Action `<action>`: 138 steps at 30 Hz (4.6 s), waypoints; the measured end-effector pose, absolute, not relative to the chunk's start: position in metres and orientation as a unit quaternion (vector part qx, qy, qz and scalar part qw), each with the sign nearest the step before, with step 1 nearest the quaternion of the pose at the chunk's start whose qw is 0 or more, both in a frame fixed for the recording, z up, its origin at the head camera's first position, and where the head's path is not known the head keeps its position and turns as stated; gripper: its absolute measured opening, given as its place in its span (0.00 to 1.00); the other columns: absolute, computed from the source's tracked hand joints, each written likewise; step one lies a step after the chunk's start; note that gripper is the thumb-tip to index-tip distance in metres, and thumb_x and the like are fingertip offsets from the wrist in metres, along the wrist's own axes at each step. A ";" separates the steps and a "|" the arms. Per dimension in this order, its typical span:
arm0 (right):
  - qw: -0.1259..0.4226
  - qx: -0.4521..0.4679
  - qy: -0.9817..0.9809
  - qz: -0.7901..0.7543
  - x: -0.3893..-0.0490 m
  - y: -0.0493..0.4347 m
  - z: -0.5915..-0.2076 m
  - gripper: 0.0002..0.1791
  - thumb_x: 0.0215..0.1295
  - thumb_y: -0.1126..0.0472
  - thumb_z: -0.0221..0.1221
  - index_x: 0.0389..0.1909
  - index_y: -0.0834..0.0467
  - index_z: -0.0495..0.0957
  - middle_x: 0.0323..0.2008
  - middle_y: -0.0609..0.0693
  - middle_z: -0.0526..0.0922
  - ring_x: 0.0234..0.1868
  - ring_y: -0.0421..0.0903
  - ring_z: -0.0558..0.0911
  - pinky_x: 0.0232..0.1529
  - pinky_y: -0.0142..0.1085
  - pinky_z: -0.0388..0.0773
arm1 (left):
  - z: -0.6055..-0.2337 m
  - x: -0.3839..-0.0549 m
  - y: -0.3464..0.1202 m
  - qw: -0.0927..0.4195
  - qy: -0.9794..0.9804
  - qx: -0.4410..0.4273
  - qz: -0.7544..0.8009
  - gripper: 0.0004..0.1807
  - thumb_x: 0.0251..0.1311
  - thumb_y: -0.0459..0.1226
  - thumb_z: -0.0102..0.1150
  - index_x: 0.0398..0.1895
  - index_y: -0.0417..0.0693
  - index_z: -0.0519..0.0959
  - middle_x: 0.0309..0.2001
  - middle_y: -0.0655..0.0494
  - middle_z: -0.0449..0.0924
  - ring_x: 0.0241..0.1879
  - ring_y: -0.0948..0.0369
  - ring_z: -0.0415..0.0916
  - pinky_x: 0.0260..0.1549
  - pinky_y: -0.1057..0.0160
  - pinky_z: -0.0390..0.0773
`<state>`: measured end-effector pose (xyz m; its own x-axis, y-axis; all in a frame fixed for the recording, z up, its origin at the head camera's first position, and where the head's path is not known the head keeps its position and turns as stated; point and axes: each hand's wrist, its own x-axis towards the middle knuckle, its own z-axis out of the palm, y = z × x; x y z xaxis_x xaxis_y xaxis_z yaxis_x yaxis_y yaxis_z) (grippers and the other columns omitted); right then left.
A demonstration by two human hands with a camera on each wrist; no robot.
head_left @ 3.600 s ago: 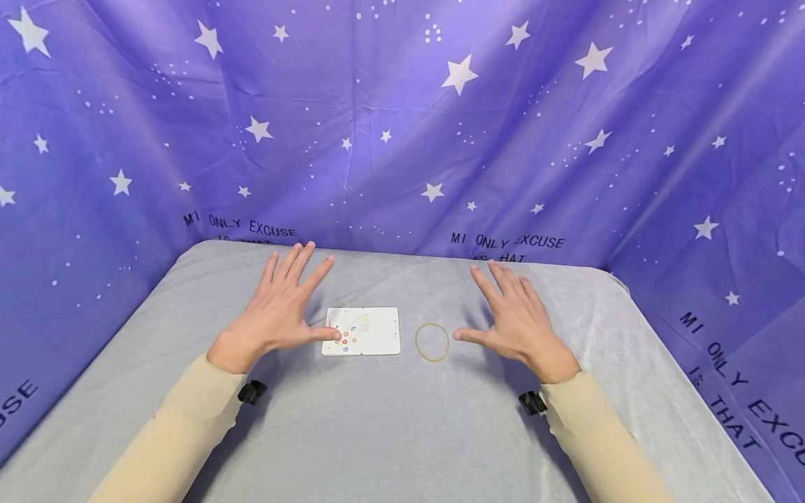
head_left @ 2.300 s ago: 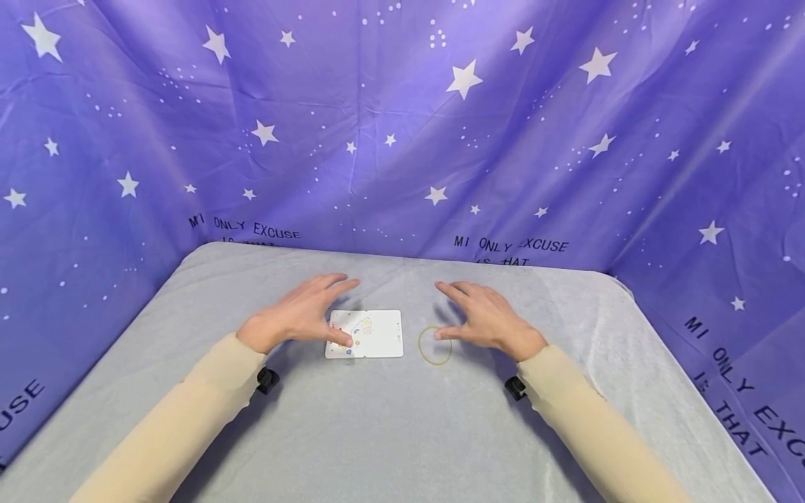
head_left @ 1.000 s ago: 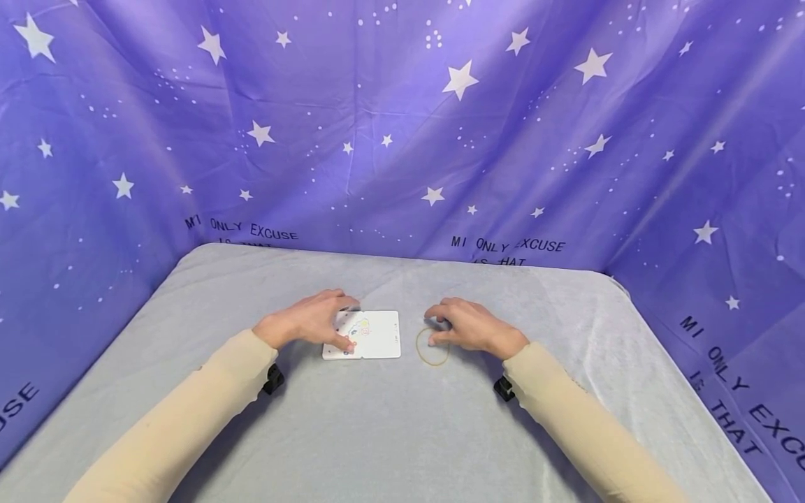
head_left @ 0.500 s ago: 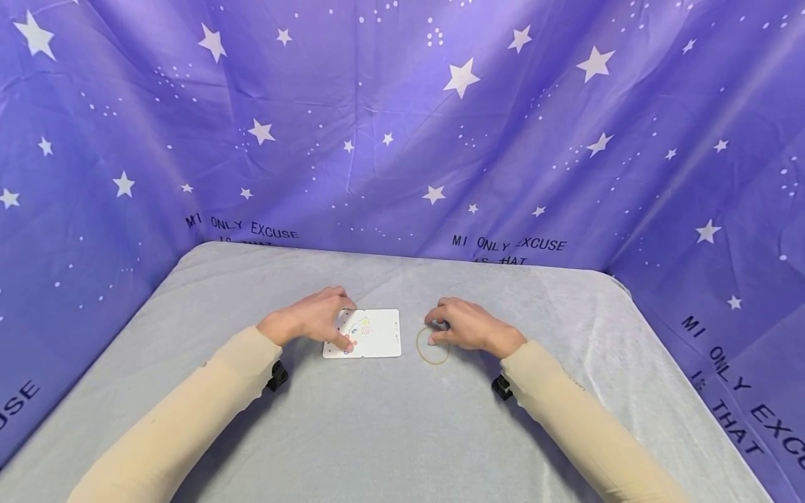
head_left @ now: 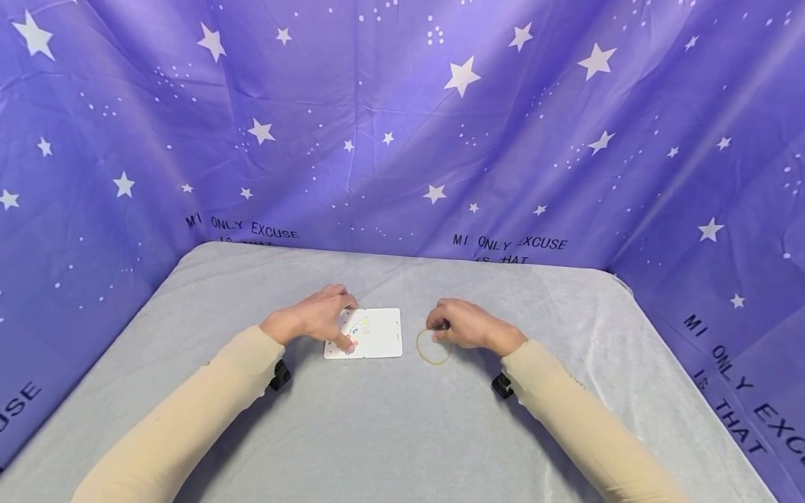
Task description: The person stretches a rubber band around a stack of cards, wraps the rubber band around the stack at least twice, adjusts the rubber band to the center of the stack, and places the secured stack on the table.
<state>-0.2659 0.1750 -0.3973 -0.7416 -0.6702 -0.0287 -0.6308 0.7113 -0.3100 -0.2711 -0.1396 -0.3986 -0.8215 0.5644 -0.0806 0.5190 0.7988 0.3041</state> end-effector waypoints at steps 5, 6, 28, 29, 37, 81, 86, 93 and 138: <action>0.074 -0.356 0.920 -0.148 -0.268 0.174 -0.397 0.08 0.57 0.60 0.66 0.38 0.51 0.83 0.34 0.44 0.77 0.37 0.41 0.75 0.42 0.37 0.73 | -0.398 -0.271 -0.139 0.077 0.946 0.283 0.135 0.43 0.30 0.56 0.78 0.53 0.47 0.75 0.45 0.56 0.70 0.47 0.57 0.66 0.50 0.56 0.69; 0.076 -0.355 0.920 -0.147 -0.268 0.174 -0.397 0.07 0.57 0.60 0.66 0.38 0.51 0.83 0.34 0.44 0.77 0.37 0.41 0.75 0.42 0.37 0.73 | -0.397 -0.270 -0.138 0.076 0.947 0.283 0.134 0.43 0.30 0.56 0.78 0.52 0.47 0.75 0.45 0.56 0.70 0.47 0.57 0.66 0.50 0.56 0.69; 0.089 -0.348 0.916 -0.182 -0.265 0.173 -0.398 0.08 0.59 0.65 0.63 0.25 0.51 0.76 0.24 0.39 0.74 0.29 0.39 0.72 0.33 0.34 0.71 | -0.397 -0.262 -0.135 0.074 0.946 0.273 0.160 0.45 0.31 0.50 0.79 0.55 0.43 0.69 0.44 0.56 0.72 0.42 0.59 0.66 0.40 0.61 0.71; 0.092 -0.345 0.915 -0.189 -0.265 0.174 -0.398 0.08 0.60 0.65 0.63 0.25 0.51 0.76 0.23 0.39 0.74 0.29 0.39 0.73 0.33 0.34 0.72 | -0.397 -0.261 -0.135 0.076 0.945 0.273 0.161 0.45 0.32 0.50 0.79 0.56 0.43 0.69 0.45 0.55 0.72 0.43 0.59 0.66 0.42 0.61 0.71; 0.088 -0.338 0.913 -0.209 -0.263 0.177 -0.396 0.07 0.62 0.64 0.62 0.27 0.50 0.76 0.23 0.39 0.74 0.27 0.39 0.72 0.31 0.34 0.71 | -0.394 -0.254 -0.135 0.062 0.945 0.285 0.150 0.43 0.39 0.47 0.75 0.60 0.40 0.67 0.51 0.51 0.71 0.50 0.56 0.66 0.50 0.57 0.70; 0.206 -0.282 0.775 -0.528 -0.247 0.181 -0.377 0.09 0.65 0.64 0.56 0.29 0.68 0.74 0.33 0.60 0.81 0.37 0.59 0.83 0.44 0.47 0.80 | -0.385 -0.250 -0.144 0.054 0.890 0.282 0.355 0.27 0.36 0.20 0.53 0.41 0.54 0.70 0.37 0.58 0.77 0.36 0.59 0.72 0.36 0.59 0.72; 0.228 -0.264 0.730 -0.588 -0.244 0.180 -0.375 0.14 0.67 0.60 0.57 0.31 0.69 0.72 0.35 0.63 0.82 0.37 0.57 0.84 0.45 0.49 0.80 | -0.387 -0.249 -0.144 0.049 0.886 0.287 0.360 0.23 0.42 0.22 0.57 0.41 0.52 0.70 0.36 0.58 0.76 0.35 0.59 0.72 0.37 0.59 0.71; 0.234 -0.261 0.701 -0.621 -0.242 0.180 -0.373 0.14 0.70 0.61 0.54 0.32 0.69 0.70 0.49 0.69 0.79 0.31 0.51 0.84 0.39 0.46 0.81 | -0.387 -0.247 -0.143 0.037 0.882 0.289 0.370 0.16 0.50 0.25 0.57 0.41 0.49 0.70 0.39 0.57 0.76 0.41 0.59 0.73 0.47 0.55 0.71; 0.086 -0.261 0.806 -0.523 -0.224 0.149 -0.376 0.40 0.52 0.64 0.71 0.66 0.46 0.65 0.63 0.52 0.68 0.20 0.51 0.81 0.23 0.53 0.79 | -0.380 -0.227 -0.127 -0.073 0.872 0.339 0.345 0.12 0.53 0.24 0.55 0.35 0.50 0.71 0.36 0.59 0.76 0.41 0.61 0.75 0.43 0.58 0.76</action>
<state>-0.2239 0.1492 -0.3760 -0.8485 -0.5118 0.1346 -0.3315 0.3157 -0.8891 -0.2267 -0.1269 -0.3798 -0.7599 0.5404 0.3612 0.6413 0.5324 0.5525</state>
